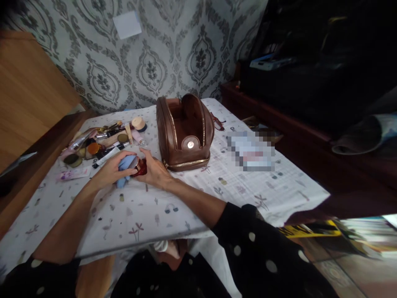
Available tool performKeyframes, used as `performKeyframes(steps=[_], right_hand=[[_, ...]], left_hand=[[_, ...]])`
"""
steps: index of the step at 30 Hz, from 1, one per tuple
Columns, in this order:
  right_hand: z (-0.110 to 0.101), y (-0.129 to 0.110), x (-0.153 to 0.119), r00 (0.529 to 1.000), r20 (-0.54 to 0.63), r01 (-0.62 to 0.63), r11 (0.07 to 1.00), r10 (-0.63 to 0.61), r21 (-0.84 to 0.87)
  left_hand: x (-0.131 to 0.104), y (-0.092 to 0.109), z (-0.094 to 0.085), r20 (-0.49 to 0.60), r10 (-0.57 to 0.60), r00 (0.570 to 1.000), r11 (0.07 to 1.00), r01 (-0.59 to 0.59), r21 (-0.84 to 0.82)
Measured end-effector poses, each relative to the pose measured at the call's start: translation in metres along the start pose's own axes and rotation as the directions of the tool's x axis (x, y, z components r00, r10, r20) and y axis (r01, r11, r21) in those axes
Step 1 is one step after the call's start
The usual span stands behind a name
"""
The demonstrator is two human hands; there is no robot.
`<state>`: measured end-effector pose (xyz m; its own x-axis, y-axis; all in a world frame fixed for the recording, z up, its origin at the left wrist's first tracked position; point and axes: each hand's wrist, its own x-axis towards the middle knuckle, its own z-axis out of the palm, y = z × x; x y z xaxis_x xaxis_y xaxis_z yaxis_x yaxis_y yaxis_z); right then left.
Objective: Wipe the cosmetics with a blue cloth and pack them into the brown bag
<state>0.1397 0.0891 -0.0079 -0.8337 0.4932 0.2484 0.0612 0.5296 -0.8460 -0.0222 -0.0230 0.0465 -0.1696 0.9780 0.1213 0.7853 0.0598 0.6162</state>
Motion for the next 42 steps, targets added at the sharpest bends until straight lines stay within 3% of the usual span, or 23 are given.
performKeyframes(steps=[7, 13, 21, 25, 28, 34, 39, 42], right_hand=[[-0.002, -0.002, -0.001, 1.0, 0.016, -0.005, 0.995, 0.003, 0.101], [-0.002, -0.002, -0.002, 1.0, 0.023, 0.01, 0.996, -0.012, 0.091], [-0.001, 0.001, -0.001, 0.999, 0.029, 0.016, 0.99, -0.02, 0.141], [-0.002, 0.0, -0.002, 0.999, 0.037, 0.029, 0.988, -0.034, 0.15], [-0.002, 0.0, -0.002, 0.999, 0.04, 0.008, 0.991, -0.013, 0.135], [-0.001, 0.002, -0.001, 0.998, 0.056, -0.006, 0.975, -0.006, 0.22], [-0.002, 0.0, -0.001, 0.998, 0.059, 0.006, 0.987, -0.015, 0.158], [-0.001, 0.001, 0.0, 0.998, 0.056, 0.024, 0.988, -0.033, 0.152]], left_hand=[[-0.002, -0.002, -0.011, 0.118, 0.078, 0.99, 0.991, -0.064, -0.117], [0.0, -0.006, -0.002, 0.013, 0.054, 0.998, 0.998, -0.054, -0.018], [-0.002, -0.001, -0.013, 0.117, 0.09, 0.989, 0.988, -0.073, -0.138], [0.0, -0.007, -0.006, 0.059, 0.093, 0.994, 0.992, -0.087, -0.097], [0.0, -0.007, -0.004, 0.043, 0.031, 0.999, 0.998, -0.029, -0.057], [-0.003, 0.001, -0.015, 0.165, 0.069, 0.984, 0.979, -0.035, -0.2], [-0.001, -0.006, -0.008, 0.08, 0.053, 0.995, 0.99, -0.042, -0.132], [-0.001, -0.008, -0.002, 0.089, -0.001, 0.996, 0.995, 0.01, -0.104]])
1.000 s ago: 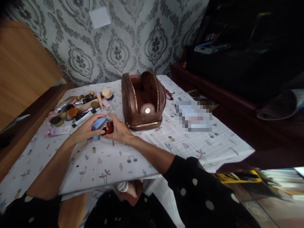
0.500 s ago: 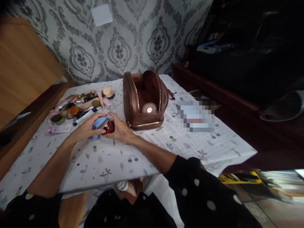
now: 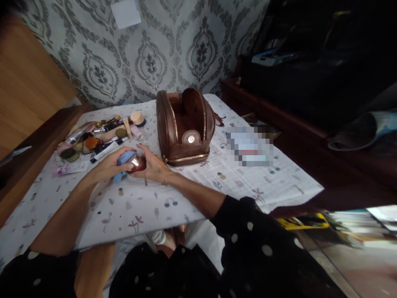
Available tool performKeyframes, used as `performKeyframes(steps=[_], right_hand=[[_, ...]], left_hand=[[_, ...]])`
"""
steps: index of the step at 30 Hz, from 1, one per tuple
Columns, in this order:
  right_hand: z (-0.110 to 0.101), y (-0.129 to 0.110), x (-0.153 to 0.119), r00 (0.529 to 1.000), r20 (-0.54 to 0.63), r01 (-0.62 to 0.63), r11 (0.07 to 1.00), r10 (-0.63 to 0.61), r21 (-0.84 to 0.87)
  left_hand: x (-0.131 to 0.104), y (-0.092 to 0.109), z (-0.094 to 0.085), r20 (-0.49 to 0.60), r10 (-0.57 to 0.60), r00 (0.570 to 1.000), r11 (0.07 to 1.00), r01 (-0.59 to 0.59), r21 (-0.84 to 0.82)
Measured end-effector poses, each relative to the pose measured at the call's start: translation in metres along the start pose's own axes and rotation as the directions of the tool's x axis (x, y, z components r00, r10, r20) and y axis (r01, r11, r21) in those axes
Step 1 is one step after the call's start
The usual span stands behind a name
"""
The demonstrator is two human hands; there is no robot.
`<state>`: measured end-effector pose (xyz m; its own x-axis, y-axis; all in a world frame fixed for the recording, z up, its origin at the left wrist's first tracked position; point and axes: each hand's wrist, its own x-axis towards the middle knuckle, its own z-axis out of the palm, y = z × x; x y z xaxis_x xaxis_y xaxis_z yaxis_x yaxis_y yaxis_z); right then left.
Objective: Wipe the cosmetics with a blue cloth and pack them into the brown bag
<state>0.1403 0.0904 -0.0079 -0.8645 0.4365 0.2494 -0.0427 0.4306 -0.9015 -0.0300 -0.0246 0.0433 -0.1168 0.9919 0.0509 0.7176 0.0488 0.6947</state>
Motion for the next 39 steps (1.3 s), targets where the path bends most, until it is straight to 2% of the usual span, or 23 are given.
performKeyframes(steps=[7, 13, 24, 30, 36, 39], right_hand=[[0.001, 0.013, 0.006, 0.993, -0.01, 0.121, 0.992, -0.121, -0.018], [0.001, 0.019, 0.009, 0.983, 0.006, 0.183, 0.979, -0.183, -0.094], [0.003, 0.029, 0.009, 0.962, 0.03, 0.273, 0.954, -0.271, -0.124], [0.003, 0.028, 0.011, 0.97, 0.007, 0.242, 0.968, -0.242, -0.066], [-0.001, 0.011, 0.005, 0.991, -0.023, 0.135, 0.991, -0.135, -0.006], [-0.003, 0.004, 0.002, 0.996, -0.011, 0.084, 0.996, -0.084, -0.012]], left_hand=[[0.0, 0.001, 0.0, -0.026, -0.001, 1.0, 0.998, -0.001, -0.063], [0.002, -0.003, 0.002, -0.038, 0.039, 0.999, 0.999, -0.04, -0.032], [0.003, -0.008, 0.004, -0.026, 0.005, 1.0, 0.995, -0.008, -0.103], [0.006, -0.013, 0.005, -0.064, 0.07, 0.995, 0.993, -0.076, -0.087], [0.003, -0.001, 0.003, -0.011, -0.019, 1.0, 0.995, 0.018, -0.093], [0.001, 0.003, 0.0, 0.011, -0.013, 1.0, 0.994, 0.014, -0.111]])
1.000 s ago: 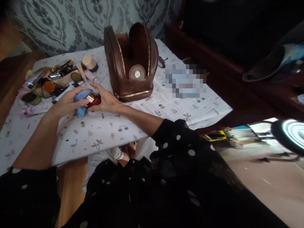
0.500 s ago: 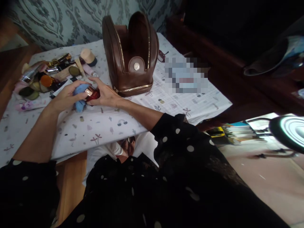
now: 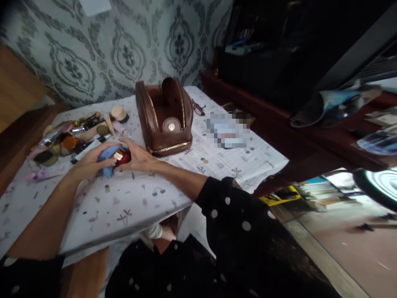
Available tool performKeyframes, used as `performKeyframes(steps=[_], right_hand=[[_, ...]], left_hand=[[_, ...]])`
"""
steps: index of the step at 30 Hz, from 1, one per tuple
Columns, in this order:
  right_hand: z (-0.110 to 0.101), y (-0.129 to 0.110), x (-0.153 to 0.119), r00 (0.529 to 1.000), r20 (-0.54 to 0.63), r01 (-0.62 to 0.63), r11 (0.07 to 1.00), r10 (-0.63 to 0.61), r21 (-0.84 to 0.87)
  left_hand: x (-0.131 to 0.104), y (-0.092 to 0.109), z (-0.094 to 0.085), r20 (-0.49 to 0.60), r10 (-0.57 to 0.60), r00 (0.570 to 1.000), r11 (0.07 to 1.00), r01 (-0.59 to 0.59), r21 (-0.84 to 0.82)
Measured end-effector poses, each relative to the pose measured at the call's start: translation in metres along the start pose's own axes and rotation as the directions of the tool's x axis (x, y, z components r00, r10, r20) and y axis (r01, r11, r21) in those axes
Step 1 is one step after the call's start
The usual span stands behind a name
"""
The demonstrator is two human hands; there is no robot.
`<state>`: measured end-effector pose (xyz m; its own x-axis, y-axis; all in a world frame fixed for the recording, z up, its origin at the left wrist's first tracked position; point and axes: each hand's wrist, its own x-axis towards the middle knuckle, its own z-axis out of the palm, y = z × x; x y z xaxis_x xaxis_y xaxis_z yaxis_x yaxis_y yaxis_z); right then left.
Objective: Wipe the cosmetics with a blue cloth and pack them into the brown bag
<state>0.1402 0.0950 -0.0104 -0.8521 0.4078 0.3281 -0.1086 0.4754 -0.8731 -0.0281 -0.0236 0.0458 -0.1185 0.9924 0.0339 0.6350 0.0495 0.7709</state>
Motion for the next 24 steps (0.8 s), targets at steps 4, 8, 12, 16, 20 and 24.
performKeyframes(steps=[4, 8, 12, 16, 20, 24], right_hand=[[-0.002, -0.002, 0.0, 1.0, 0.029, -0.009, 0.999, 0.008, 0.041], [-0.003, -0.005, 0.001, 1.0, 0.022, -0.021, 1.0, 0.02, 0.023], [-0.005, -0.012, 0.0, 0.998, 0.012, -0.056, 0.997, 0.057, -0.048], [-0.006, -0.01, 0.002, 0.995, 0.05, -0.081, 0.996, 0.083, -0.039], [-0.008, -0.003, 0.005, 0.993, 0.074, -0.098, 0.994, 0.095, 0.045], [-0.01, -0.005, 0.004, 0.994, 0.062, -0.094, 0.993, 0.09, 0.065]], left_hand=[[-0.001, 0.0, -0.003, 0.023, -0.008, 1.0, 0.999, 0.009, -0.048], [-0.001, -0.001, -0.002, 0.022, -0.019, 1.0, 0.999, 0.019, -0.034], [0.001, -0.005, 0.002, -0.02, -0.032, 0.999, 0.997, 0.033, 0.072], [0.004, -0.012, -0.001, 0.006, -0.059, 0.998, 0.994, 0.058, 0.096], [0.003, -0.013, -0.006, 0.035, -0.059, 0.998, 0.998, 0.058, 0.035], [0.003, -0.009, -0.007, -0.018, -0.031, 0.999, 0.998, 0.032, 0.048]])
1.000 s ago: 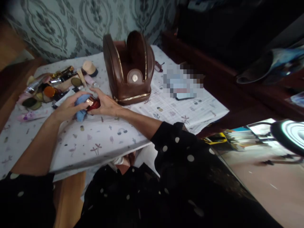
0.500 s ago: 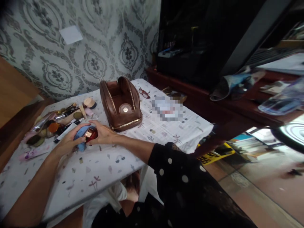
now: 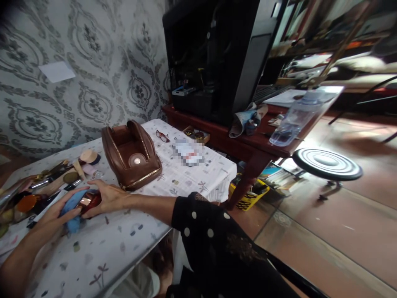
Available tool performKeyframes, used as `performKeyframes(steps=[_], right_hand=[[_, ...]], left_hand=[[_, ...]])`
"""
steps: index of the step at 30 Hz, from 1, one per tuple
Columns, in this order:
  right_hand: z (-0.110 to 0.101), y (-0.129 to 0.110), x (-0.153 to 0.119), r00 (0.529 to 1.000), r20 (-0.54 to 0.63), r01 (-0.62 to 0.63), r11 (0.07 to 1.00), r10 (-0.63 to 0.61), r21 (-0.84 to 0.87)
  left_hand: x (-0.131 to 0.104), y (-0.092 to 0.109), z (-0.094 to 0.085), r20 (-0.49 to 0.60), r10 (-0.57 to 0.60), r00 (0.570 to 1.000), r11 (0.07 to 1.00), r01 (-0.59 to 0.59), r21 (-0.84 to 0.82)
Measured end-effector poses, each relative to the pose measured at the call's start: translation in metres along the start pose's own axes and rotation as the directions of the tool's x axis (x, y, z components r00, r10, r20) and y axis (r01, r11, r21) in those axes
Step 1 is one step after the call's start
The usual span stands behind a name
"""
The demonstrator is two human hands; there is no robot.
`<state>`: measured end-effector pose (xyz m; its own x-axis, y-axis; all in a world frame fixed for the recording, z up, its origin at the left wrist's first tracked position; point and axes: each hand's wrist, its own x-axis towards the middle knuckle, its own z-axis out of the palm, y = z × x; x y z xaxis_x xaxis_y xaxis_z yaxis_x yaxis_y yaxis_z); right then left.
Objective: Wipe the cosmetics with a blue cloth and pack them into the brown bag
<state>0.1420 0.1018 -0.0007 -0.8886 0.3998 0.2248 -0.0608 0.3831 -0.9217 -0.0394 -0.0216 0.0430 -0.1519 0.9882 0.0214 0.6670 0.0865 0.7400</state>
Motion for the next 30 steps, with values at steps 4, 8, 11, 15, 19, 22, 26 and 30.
performKeyframes(steps=[4, 8, 11, 15, 19, 22, 26, 30], right_hand=[[0.0, -0.007, -0.004, 1.0, -0.002, 0.026, 0.991, -0.027, -0.129], [0.001, -0.01, -0.007, 1.0, -0.004, -0.012, 0.98, 0.011, -0.2], [0.0, -0.01, -0.007, 1.0, 0.019, -0.017, 0.988, 0.02, -0.151], [-0.003, -0.016, -0.01, 0.998, 0.027, -0.047, 0.998, 0.049, -0.047], [-0.005, -0.019, -0.012, 0.993, 0.022, -0.115, 0.991, 0.113, 0.066], [-0.005, -0.018, -0.011, 0.989, 0.02, -0.147, 0.983, 0.145, 0.108], [-0.004, -0.015, -0.01, 0.989, 0.02, -0.149, 0.978, 0.148, 0.145], [-0.004, -0.014, -0.008, 0.986, 0.018, -0.164, 0.963, 0.164, 0.214]], left_hand=[[0.003, 0.005, 0.007, -0.027, -0.015, 1.0, 0.999, 0.016, 0.03], [0.001, 0.008, 0.01, -0.006, -0.054, 0.999, 0.998, 0.054, 0.025], [-0.001, 0.007, 0.007, -0.008, -0.045, 0.999, 0.999, 0.045, 0.006], [-0.001, 0.005, 0.003, -0.005, -0.028, 1.0, 0.999, 0.028, -0.035], [-0.001, 0.004, 0.004, -0.017, -0.036, 0.999, 0.997, 0.035, -0.062], [0.0, 0.001, 0.005, -0.026, -0.036, 0.999, 0.998, 0.034, -0.056], [0.001, -0.003, 0.005, -0.017, -0.048, 0.999, 0.995, 0.047, -0.087], [0.001, 0.001, 0.007, -0.012, -0.05, 0.999, 0.992, 0.049, -0.115]])
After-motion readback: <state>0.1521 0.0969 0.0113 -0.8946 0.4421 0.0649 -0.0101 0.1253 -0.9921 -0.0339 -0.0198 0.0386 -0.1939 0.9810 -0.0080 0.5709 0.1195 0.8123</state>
